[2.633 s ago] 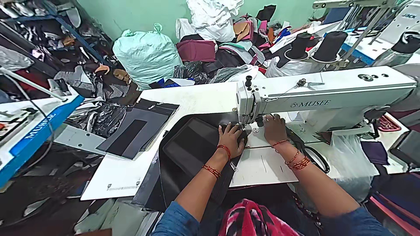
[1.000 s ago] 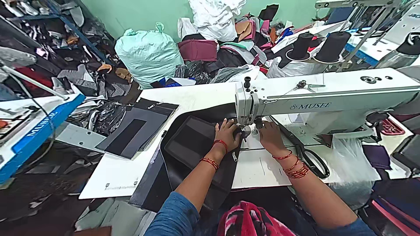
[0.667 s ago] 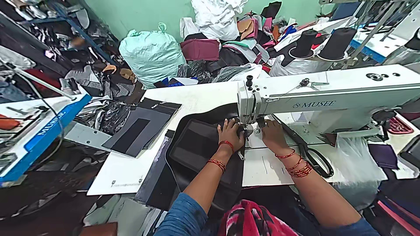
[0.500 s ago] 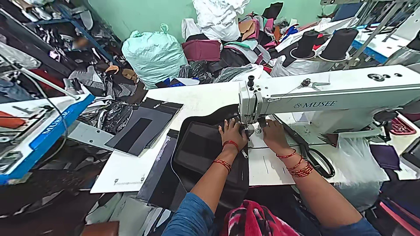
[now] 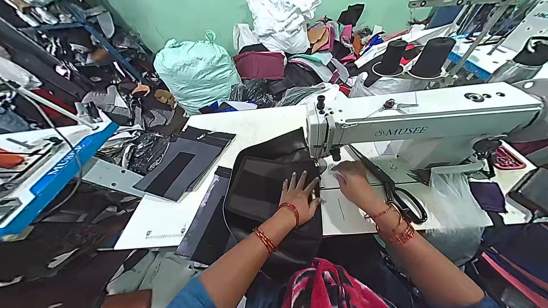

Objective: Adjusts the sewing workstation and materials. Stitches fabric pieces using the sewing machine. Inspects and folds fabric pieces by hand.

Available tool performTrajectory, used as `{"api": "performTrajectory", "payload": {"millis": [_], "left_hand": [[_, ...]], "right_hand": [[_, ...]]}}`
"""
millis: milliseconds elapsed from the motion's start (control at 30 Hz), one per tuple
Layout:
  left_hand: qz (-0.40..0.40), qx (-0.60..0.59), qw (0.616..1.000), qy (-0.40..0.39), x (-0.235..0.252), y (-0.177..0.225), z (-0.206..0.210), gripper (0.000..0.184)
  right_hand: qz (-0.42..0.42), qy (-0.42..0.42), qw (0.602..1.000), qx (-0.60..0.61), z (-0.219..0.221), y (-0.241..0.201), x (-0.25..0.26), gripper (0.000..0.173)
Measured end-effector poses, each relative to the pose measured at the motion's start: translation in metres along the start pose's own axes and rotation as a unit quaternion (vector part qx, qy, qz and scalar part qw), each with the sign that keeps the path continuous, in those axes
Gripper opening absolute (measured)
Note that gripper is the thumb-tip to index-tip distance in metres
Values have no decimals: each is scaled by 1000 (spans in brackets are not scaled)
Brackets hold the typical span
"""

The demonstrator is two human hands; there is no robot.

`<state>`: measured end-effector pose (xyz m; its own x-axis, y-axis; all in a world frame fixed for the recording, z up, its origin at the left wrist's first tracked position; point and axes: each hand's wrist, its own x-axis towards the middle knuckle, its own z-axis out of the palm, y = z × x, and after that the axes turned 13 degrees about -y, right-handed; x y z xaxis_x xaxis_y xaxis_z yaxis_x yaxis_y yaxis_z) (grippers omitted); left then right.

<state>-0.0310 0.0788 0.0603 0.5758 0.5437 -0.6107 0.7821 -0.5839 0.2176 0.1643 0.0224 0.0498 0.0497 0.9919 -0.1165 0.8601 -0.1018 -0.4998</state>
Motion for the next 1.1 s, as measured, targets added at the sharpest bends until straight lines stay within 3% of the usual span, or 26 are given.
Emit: {"api": "performTrajectory", "payload": {"millis": [67,200,300,433,500,533,633,767,900,1100], "left_hand": [[8,5,999,37,0,-4,17,64],[-14,-50,996,69,5,14,22,60],[-28,-89,992,90,6,26,25,58],[-25,-119,987,106,7,28,25,56],[-16,-123,985,121,8,25,25,54],[-17,-120,985,122,8,25,26,54],[-27,-107,988,109,7,27,24,55],[-28,-110,986,119,5,28,25,55],[-33,-105,988,108,5,28,24,56],[-33,-103,990,95,3,28,22,58]], "right_hand": [[-69,-22,997,34,13,-10,-30,26],[-203,17,978,50,56,-16,-88,22],[-204,14,979,21,72,-19,-118,28],[-219,46,974,-33,91,-19,-131,24],[-243,63,968,13,84,-18,-125,18],[-247,75,965,45,75,-19,-119,23],[-197,97,974,47,38,-22,-84,28],[2,-29,995,96,1,-14,-3,35],[109,-113,984,86,-7,-26,51,52],[150,-76,976,137,2,-26,68,34]]}}
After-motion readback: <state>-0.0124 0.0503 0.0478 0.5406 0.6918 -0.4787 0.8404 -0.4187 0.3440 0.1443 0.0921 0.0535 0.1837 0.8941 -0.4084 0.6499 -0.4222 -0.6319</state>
